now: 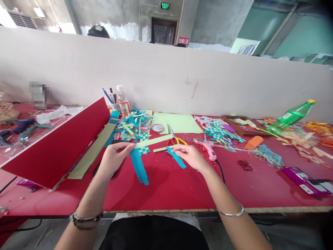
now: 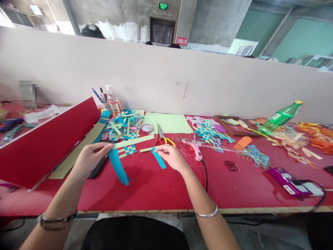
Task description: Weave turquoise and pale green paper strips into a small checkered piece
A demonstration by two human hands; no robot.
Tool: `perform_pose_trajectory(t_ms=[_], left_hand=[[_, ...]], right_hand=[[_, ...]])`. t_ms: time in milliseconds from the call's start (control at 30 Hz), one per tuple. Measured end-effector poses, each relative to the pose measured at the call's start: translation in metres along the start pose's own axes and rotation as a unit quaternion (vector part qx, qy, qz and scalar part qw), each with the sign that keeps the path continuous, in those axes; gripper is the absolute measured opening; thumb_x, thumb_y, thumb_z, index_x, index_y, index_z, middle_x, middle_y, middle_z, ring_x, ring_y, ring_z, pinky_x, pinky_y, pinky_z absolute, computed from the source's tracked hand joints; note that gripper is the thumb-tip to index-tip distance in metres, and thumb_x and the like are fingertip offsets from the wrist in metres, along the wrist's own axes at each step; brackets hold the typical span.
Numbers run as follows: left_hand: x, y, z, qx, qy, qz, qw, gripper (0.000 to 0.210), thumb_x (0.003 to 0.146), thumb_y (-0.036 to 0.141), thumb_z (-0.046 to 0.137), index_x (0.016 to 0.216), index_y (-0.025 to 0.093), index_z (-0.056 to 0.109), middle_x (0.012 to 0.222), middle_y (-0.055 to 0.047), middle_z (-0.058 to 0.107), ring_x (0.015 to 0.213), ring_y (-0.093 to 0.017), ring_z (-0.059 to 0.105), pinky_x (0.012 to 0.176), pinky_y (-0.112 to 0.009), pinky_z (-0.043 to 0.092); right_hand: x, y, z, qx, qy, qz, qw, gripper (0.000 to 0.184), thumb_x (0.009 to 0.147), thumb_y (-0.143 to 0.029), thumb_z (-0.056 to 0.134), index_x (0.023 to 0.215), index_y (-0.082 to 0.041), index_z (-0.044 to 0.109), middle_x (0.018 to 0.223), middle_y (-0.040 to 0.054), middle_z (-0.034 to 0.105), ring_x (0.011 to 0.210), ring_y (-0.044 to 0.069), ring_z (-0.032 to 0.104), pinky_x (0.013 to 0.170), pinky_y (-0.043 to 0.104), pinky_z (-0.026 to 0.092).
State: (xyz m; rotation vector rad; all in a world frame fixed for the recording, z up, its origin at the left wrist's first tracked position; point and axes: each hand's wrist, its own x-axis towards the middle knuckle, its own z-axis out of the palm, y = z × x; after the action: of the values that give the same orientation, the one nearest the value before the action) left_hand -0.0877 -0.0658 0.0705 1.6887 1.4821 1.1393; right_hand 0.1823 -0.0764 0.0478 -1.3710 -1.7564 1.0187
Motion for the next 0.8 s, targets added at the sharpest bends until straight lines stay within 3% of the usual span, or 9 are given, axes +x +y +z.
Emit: perform_pose_trajectory(t_ms=[67,167,233,367,533,667,800], left_hand=[[0.0,0.0,0.0,-0.002,-0.002,-0.002,1.0,0.031,0.066,0.045,0.056,0.072,0.016,0.067,0.064,0.0,0.064,0.053,-0.011,0.051,0.045,-0.017,0.035],[-0.001,0.0,0.0,-0.011,-0.005,-0.008,1.0,0.031,0.066,0.045,0.057,0.072,0.016,0.067,0.064,0.0,0.064,0.053,-0.011,0.05,0.046,-0.017,0.035],[-0.002,-0.001,0.001,-0.019,-0.008,-0.01,1.0,0.032,0.066,0.044,0.057,0.072,0.015,0.067,0.063,0.0,0.064,0.053,-0.011,0.05,0.045,-0.017,0.035],[-0.003,-0.003,0.003,-0.033,-0.006,-0.011,0.999,0.032,0.066,0.044,0.057,0.072,0.014,0.067,0.062,0.0,0.063,0.052,-0.01,0.049,0.045,-0.017,0.035],[-0.004,-0.004,0.004,-0.041,-0.005,-0.012,0.999,0.032,0.066,0.044,0.057,0.072,0.014,0.067,0.06,-0.001,0.063,0.051,-0.01,0.049,0.044,-0.017,0.034],[-0.006,-0.003,0.004,-0.038,-0.008,-0.011,0.999,0.031,0.066,0.043,0.057,0.07,0.014,0.067,0.059,0.0,0.062,0.049,-0.01,0.047,0.044,-0.017,0.033],[-0.007,-0.002,0.003,-0.037,-0.012,-0.014,0.999,0.029,0.066,0.041,0.058,0.07,0.014,0.067,0.058,0.001,0.061,0.049,-0.009,0.045,0.045,-0.017,0.033]], right_hand=[[0.0,-0.001,0.003,0.027,-0.015,-0.017,0.999,0.021,0.076,-0.029,0.045,0.085,-0.016,0.059,0.094,0.0058,0.061,0.078,0.013,0.059,0.074,0.028,0.045],[-0.003,-0.001,0.006,0.076,-0.056,-0.021,0.995,0.021,0.077,-0.028,0.046,0.09,-0.015,0.056,0.089,0.007,0.063,0.08,0.014,0.061,0.079,0.031,0.045],[-0.006,-0.001,0.007,0.076,-0.047,-0.036,0.995,0.02,0.076,-0.026,0.048,0.091,-0.015,0.055,0.088,0.0073,0.064,0.082,0.015,0.061,0.08,0.032,0.045],[-0.007,-0.002,0.011,-0.089,-0.009,-0.114,0.989,0.018,0.078,-0.019,0.045,0.091,-0.019,0.057,0.092,0.0053,0.061,0.084,0.014,0.057,0.077,0.031,0.045],[0.001,0.003,0.026,-0.343,-0.107,-0.196,0.912,0.038,0.077,-0.007,0.042,0.107,-0.026,0.055,0.112,0.0056,0.051,0.105,0.018,0.045,0.087,0.034,0.038],[0.007,0.007,0.039,-0.404,-0.139,-0.231,0.874,0.029,0.08,-0.012,0.041,0.1,-0.024,0.058,0.12,0.0053,0.047,0.103,0.019,0.045,0.086,0.034,0.038],[0.009,0.004,0.046,-0.411,-0.145,-0.25,0.864,0.018,0.081,-0.019,0.043,0.091,-0.018,0.059,0.105,0.0078,0.054,0.091,0.018,0.049,0.078,0.03,0.04]])
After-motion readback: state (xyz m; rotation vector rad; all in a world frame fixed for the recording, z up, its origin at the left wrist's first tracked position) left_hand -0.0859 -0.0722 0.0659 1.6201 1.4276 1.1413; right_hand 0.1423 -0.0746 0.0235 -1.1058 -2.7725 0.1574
